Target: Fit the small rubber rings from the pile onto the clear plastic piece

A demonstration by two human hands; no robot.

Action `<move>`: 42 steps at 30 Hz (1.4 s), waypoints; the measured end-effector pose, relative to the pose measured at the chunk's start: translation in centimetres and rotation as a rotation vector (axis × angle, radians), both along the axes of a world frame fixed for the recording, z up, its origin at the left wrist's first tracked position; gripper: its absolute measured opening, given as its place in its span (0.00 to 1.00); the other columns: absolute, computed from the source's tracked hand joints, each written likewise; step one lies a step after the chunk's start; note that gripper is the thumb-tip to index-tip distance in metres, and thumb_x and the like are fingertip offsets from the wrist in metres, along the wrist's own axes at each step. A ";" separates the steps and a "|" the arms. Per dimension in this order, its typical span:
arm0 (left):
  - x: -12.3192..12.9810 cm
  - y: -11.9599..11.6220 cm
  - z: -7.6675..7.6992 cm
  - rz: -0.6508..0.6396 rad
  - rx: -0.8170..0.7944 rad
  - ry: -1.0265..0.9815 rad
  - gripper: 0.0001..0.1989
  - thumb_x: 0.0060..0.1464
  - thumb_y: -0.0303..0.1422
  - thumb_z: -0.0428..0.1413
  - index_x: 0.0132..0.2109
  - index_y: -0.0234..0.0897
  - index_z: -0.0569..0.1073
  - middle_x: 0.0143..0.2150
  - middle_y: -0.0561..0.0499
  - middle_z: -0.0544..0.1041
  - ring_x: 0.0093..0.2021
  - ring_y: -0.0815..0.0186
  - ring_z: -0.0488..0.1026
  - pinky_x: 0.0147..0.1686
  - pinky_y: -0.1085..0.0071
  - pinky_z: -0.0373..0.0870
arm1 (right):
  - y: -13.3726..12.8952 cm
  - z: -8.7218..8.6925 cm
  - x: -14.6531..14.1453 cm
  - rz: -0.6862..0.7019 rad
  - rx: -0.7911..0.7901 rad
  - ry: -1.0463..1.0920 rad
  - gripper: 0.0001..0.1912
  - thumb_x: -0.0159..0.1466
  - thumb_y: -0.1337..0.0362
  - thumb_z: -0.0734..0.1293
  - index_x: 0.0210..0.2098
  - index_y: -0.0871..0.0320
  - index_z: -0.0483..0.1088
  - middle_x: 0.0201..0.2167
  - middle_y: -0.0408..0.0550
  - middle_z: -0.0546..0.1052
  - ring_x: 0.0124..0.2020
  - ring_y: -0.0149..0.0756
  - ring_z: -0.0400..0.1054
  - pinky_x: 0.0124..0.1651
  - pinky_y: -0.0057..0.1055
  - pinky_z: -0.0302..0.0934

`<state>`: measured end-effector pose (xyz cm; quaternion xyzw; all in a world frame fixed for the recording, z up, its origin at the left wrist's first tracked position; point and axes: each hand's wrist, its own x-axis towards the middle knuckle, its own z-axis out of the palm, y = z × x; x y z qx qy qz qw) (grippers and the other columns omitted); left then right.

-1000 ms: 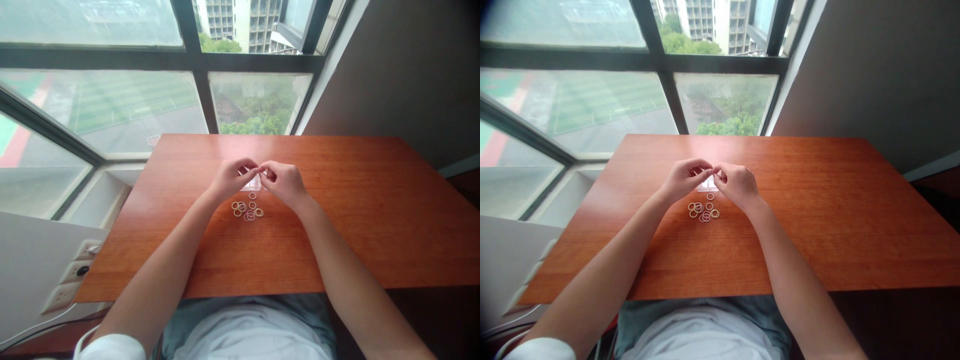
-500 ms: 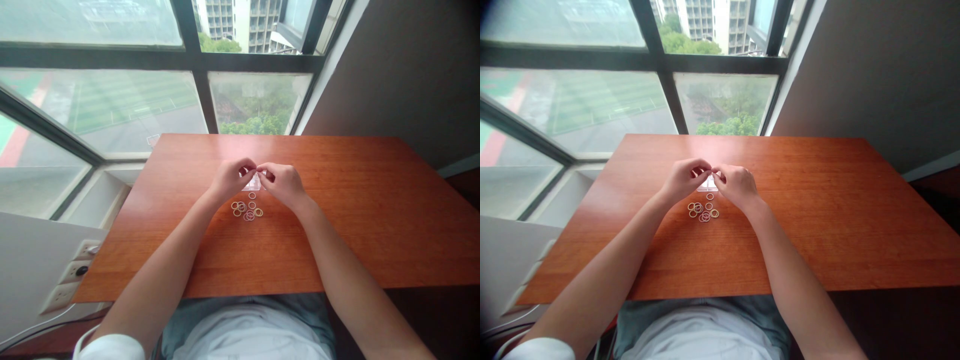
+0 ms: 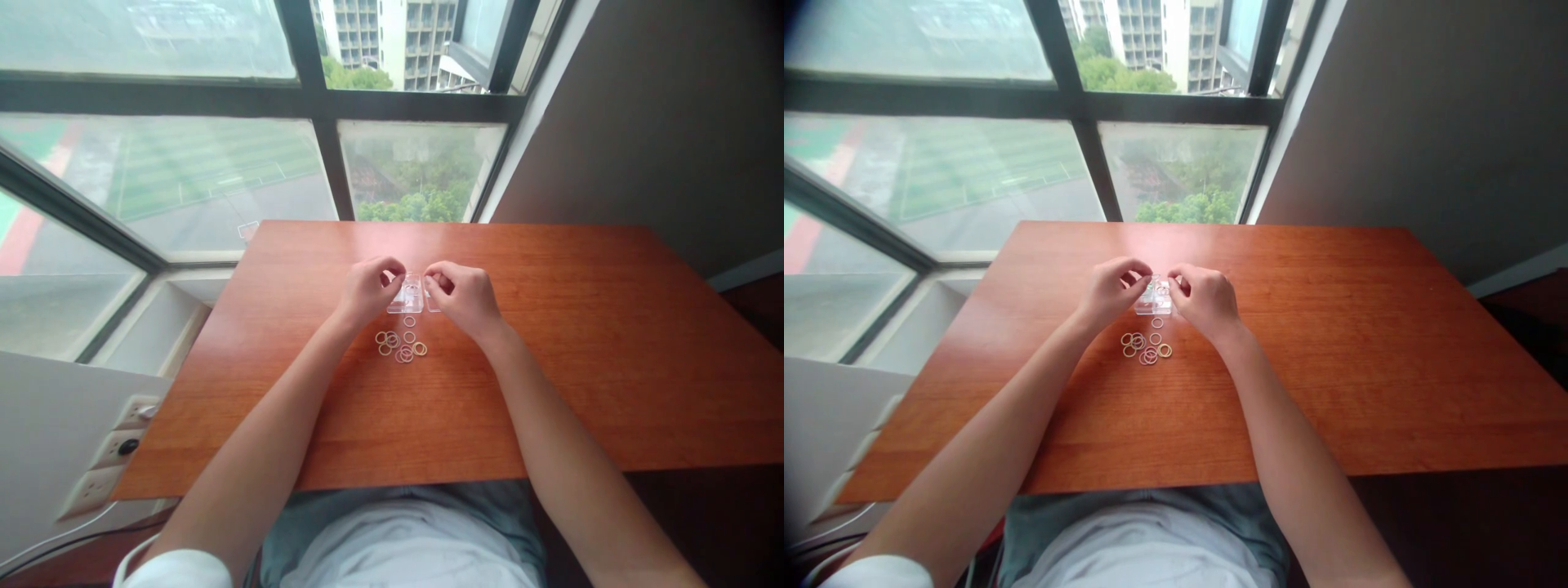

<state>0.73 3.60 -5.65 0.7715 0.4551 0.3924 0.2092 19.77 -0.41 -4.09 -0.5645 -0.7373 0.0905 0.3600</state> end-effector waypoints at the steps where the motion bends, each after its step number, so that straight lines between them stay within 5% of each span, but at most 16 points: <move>1: 0.0 0.0 0.0 -0.002 0.000 0.001 0.04 0.52 0.28 0.57 0.36 0.36 0.77 0.35 0.51 0.80 0.27 0.71 0.73 0.27 0.76 0.69 | 0.0 0.0 0.0 0.001 0.000 0.000 0.07 0.62 0.64 0.67 0.36 0.56 0.77 0.24 0.43 0.76 0.25 0.31 0.66 0.33 0.28 0.56; 9: -0.4 0.3 -0.1 0.013 0.026 0.003 0.05 0.52 0.27 0.57 0.36 0.36 0.77 0.34 0.51 0.80 0.28 0.71 0.73 0.28 0.75 0.69 | -0.3 0.5 0.4 0.154 -0.084 -0.065 0.08 0.61 0.65 0.66 0.38 0.56 0.78 0.24 0.43 0.76 0.25 0.30 0.67 0.32 0.27 0.56; 15: -0.5 0.3 0.1 0.030 0.030 0.017 0.05 0.52 0.27 0.56 0.35 0.36 0.78 0.33 0.51 0.80 0.27 0.70 0.73 0.28 0.75 0.69 | -1.1 1.0 -0.5 0.316 -0.248 -0.389 0.10 0.62 0.63 0.65 0.37 0.51 0.80 0.28 0.44 0.79 0.29 0.33 0.70 0.32 0.28 0.53; 19: -0.5 0.3 0.2 0.029 0.017 0.021 0.05 0.52 0.27 0.56 0.35 0.36 0.78 0.33 0.51 0.80 0.27 0.70 0.74 0.28 0.75 0.68 | -1.5 1.2 -1.3 0.295 -0.331 -0.599 0.12 0.63 0.62 0.63 0.36 0.50 0.80 0.31 0.47 0.80 0.34 0.39 0.71 0.33 0.30 0.54; 26: -0.4 0.2 0.1 -0.022 -0.005 0.014 0.06 0.53 0.27 0.56 0.36 0.36 0.78 0.33 0.51 0.80 0.28 0.70 0.74 0.28 0.75 0.69 | -1.5 1.3 -1.9 0.257 -0.412 -0.670 0.11 0.62 0.62 0.63 0.35 0.53 0.79 0.33 0.50 0.80 0.37 0.41 0.71 0.36 0.31 0.57; 32: -0.5 0.2 0.1 -0.036 0.009 0.010 0.06 0.53 0.28 0.55 0.36 0.36 0.78 0.33 0.50 0.80 0.28 0.70 0.74 0.28 0.75 0.69 | -1.2 0.5 -1.7 0.269 -0.355 -0.543 0.08 0.60 0.63 0.66 0.32 0.53 0.78 0.29 0.48 0.79 0.33 0.38 0.70 0.31 0.29 0.54; 42: -0.3 0.0 0.5 -0.055 0.005 0.002 0.05 0.53 0.28 0.56 0.36 0.35 0.78 0.33 0.50 0.80 0.28 0.70 0.74 0.28 0.75 0.69 | -0.3 0.5 -0.1 0.147 -0.079 0.165 0.07 0.59 0.63 0.67 0.34 0.59 0.77 0.18 0.39 0.70 0.20 0.26 0.60 0.27 0.25 0.54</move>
